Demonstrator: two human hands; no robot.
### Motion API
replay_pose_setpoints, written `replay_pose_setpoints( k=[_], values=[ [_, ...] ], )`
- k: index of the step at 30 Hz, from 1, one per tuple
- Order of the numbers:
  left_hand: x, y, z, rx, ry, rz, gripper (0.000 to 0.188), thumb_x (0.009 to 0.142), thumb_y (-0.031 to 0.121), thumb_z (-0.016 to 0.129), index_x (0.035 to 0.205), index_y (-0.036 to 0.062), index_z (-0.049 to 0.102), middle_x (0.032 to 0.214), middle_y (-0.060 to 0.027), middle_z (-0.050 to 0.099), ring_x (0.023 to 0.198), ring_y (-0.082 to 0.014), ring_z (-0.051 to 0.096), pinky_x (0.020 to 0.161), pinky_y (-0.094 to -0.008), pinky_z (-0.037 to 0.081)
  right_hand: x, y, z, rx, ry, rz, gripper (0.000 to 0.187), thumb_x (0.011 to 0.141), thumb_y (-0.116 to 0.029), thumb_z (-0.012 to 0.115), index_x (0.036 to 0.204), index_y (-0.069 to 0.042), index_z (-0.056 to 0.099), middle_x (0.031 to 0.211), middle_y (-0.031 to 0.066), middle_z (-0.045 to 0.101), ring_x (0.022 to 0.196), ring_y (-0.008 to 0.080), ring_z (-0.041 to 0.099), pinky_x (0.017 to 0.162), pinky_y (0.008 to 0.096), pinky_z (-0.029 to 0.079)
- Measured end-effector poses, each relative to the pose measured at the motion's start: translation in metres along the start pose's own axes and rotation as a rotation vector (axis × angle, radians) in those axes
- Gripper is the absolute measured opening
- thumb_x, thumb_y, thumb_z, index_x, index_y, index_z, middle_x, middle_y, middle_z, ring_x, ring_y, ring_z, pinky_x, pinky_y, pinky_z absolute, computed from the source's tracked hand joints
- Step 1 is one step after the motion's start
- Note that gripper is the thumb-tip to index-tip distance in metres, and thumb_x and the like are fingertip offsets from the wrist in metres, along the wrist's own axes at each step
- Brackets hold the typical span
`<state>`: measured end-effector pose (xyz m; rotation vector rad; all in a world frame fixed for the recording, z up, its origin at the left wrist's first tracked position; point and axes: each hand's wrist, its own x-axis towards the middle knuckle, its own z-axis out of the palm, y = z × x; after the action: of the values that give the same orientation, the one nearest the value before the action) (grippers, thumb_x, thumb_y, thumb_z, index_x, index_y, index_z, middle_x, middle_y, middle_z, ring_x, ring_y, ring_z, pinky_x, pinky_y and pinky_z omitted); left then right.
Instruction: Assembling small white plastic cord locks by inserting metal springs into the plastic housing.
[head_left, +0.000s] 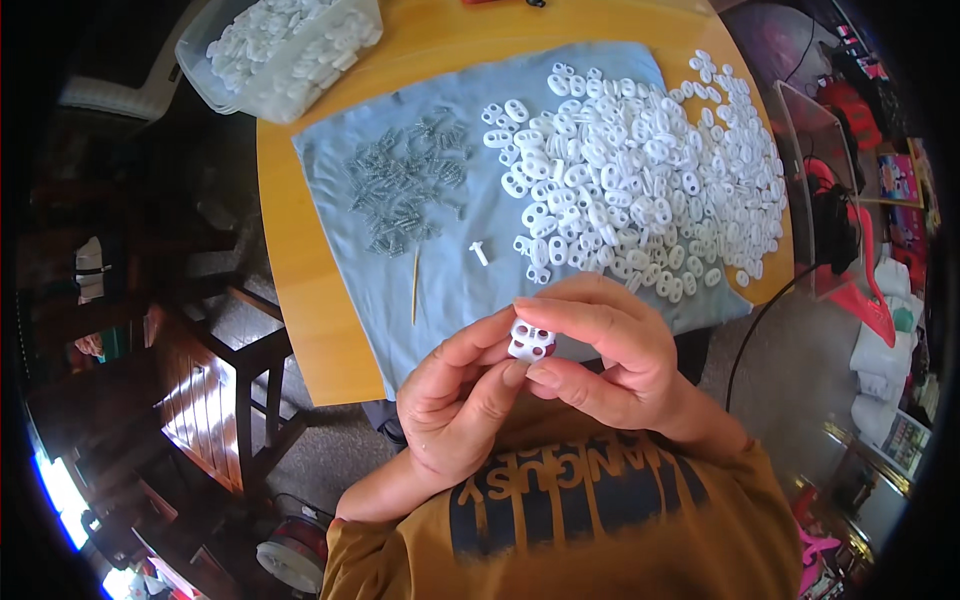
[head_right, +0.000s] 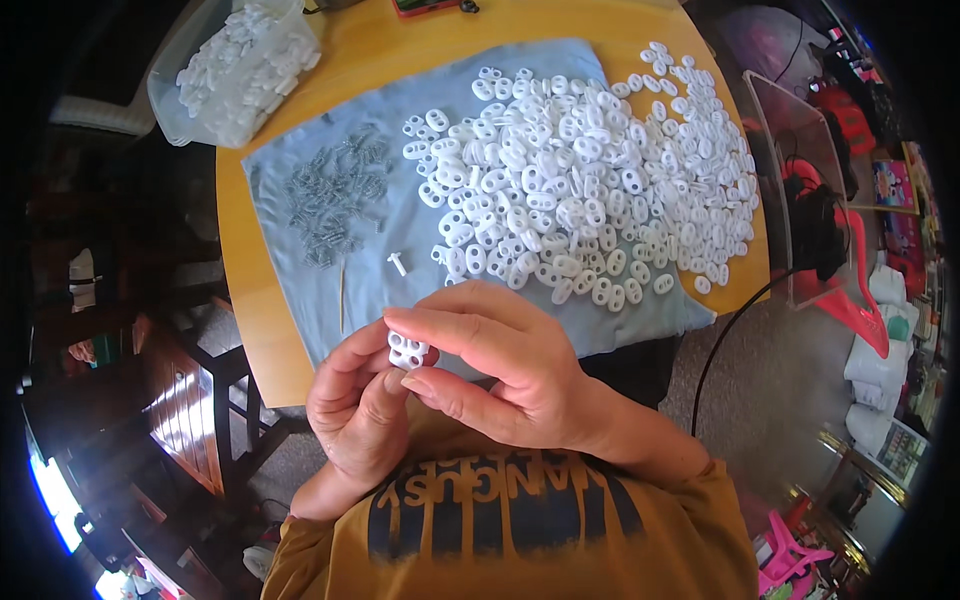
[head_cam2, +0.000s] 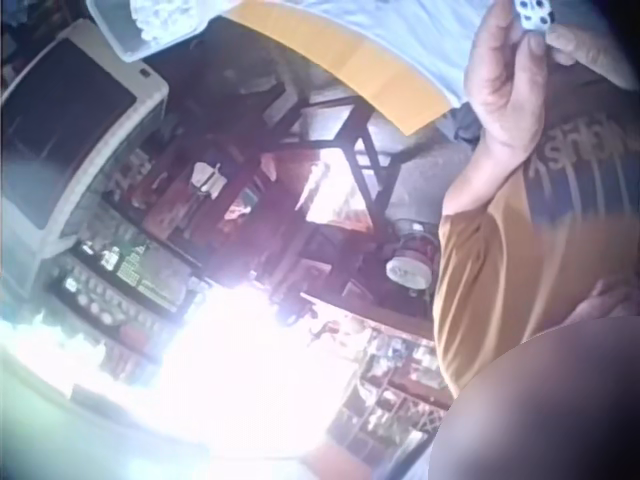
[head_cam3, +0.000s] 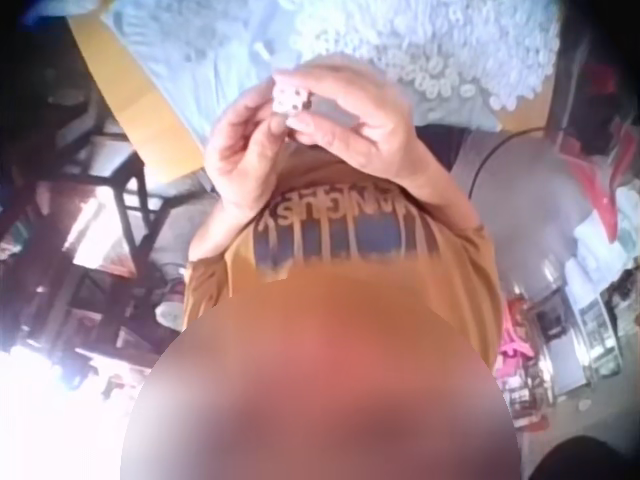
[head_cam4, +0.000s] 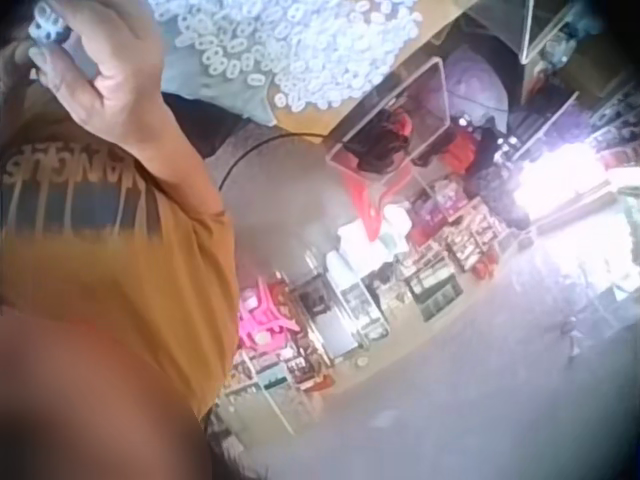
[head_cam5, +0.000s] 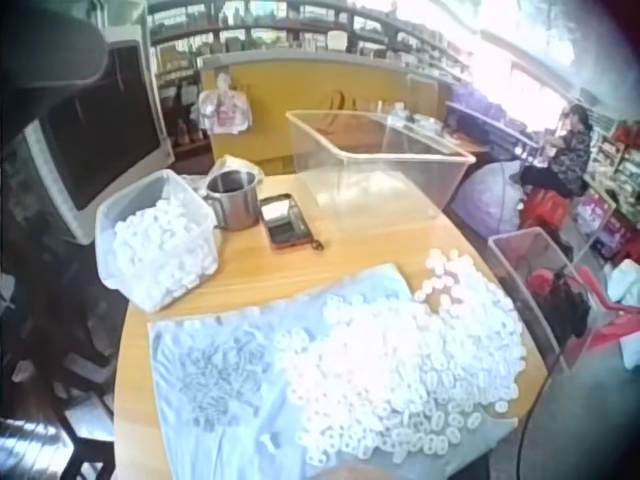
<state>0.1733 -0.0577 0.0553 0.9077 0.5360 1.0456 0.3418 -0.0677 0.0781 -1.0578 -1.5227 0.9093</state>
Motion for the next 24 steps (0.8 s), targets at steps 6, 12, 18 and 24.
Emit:
replay_pose_setpoints(
  k=[6,12,18,24],
  values=[
    [-0.002,0.003,-0.001,-0.091,-0.049,-0.024,0.037,0.091,-0.006,0.050,0.127,-0.0065,0.042,0.110,-0.0180,0.061,0.093,-0.0187,0.063,0.084,-0.0297,0.052,-0.001,0.001,-0.001,0.014,-0.026,-0.041,0.041,0.079,-0.005,0.069,0.118,0.000,0.058,0.099,0.0109,0.061,0.081,0.0203,0.060,0.068,0.0284,0.049],
    [0.000,0.005,-0.002,-0.121,-0.104,-0.054,0.037,0.091,-0.004,0.053,0.126,-0.0044,0.042,0.105,-0.0175,0.062,0.085,-0.0185,0.065,0.078,-0.0289,0.054,-0.007,0.006,-0.001,0.004,-0.053,-0.097,0.035,0.088,-0.014,0.062,0.117,0.004,0.056,0.103,0.0131,0.059,0.083,0.0208,0.059,0.071,0.0300,0.047],
    [-0.001,0.006,-0.002,-0.130,-0.076,-0.111,0.037,0.090,-0.004,0.054,0.125,-0.0043,0.043,0.104,-0.0166,0.062,0.084,-0.0176,0.064,0.076,-0.0279,0.054,-0.009,0.012,0.003,-0.002,-0.033,-0.128,0.034,0.091,-0.017,0.058,0.117,0.004,0.056,0.102,0.0129,0.059,0.082,0.0210,0.058,0.071,0.0307,0.046],
    [-0.004,0.003,0.000,-0.122,-0.072,-0.045,0.034,0.090,-0.004,0.054,0.123,-0.0050,0.045,0.103,-0.0170,0.062,0.083,-0.0176,0.065,0.075,-0.0286,0.055,-0.012,0.010,0.010,-0.014,0.012,-0.136,0.032,0.093,-0.018,0.054,0.115,0.005,0.056,0.100,0.0128,0.059,0.082,0.0211,0.057,0.070,0.0308,0.046]
  ],
)
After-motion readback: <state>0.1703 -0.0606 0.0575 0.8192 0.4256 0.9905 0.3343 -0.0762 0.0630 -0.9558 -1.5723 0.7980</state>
